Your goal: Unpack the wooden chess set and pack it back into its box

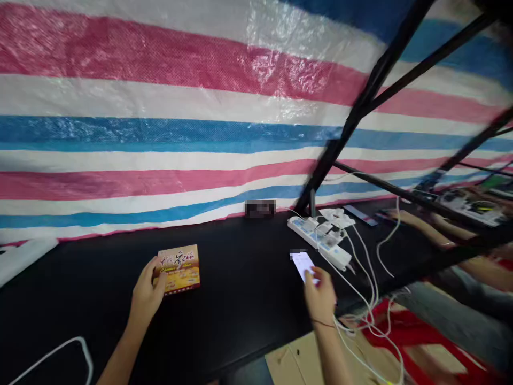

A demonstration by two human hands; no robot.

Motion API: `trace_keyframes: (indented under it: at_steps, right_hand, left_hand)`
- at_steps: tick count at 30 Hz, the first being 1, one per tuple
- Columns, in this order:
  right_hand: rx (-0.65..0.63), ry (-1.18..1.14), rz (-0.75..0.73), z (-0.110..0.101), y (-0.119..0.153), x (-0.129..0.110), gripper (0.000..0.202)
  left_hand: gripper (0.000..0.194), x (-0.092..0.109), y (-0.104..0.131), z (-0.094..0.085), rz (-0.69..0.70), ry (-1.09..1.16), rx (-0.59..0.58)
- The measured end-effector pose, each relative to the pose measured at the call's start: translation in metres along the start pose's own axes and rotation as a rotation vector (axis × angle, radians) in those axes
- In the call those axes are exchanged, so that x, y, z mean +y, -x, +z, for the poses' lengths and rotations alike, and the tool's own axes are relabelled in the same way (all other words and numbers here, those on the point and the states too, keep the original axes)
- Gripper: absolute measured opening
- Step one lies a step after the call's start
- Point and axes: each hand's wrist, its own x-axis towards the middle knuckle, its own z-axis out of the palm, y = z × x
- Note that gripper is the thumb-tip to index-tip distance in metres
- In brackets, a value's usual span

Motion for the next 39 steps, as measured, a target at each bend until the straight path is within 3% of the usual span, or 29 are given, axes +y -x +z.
trace_keyframes:
  at_steps: [4, 6, 9, 12, 21, 30, 39]
  right_hand:
    - [-0.443, -0.172, -0.315, 0.083, 0.076, -0.075, 0.03]
    - [-0.528, -0.131, -0.401, 0.111, 0.097, -0.102, 0.028]
    - [-0.591, -0.071, -0.435, 0.133, 0.108, -0.122, 0.028]
    - [-0.634, -0.029, -0.469, 0.136, 0.107, -0.125, 0.026]
    - [-0.643, 0.053, -0.591, 0.129, 0.113, -0.12, 0.026]
    - [-0.678, 0.03, -0.59, 0.127, 0.111, -0.122, 0.024]
    - [-0.71, 0.025, -0.556, 0.127, 0.111, -0.123, 0.026]
  left_hand:
    - [0.046, 0.006, 0.002, 0.005, -0.03, -0.014, 0.025]
    - [0.046, 0.009, 0.004, 0.007, -0.024, -0.012, 0.01]
    - [0.047, 0.013, 0.007, 0.009, 0.011, 0.019, -0.009]
    - [0.046, 0.015, 0.009, 0.007, 0.015, 0.014, -0.015]
    - [0.04, 0.025, 0.016, -0.005, -0.117, -0.472, -0.088]
    - [0.038, 0.03, 0.015, -0.011, -0.117, -0.459, -0.207]
    - [0.04, 0.031, 0.014, -0.013, -0.125, -0.461, -0.239]
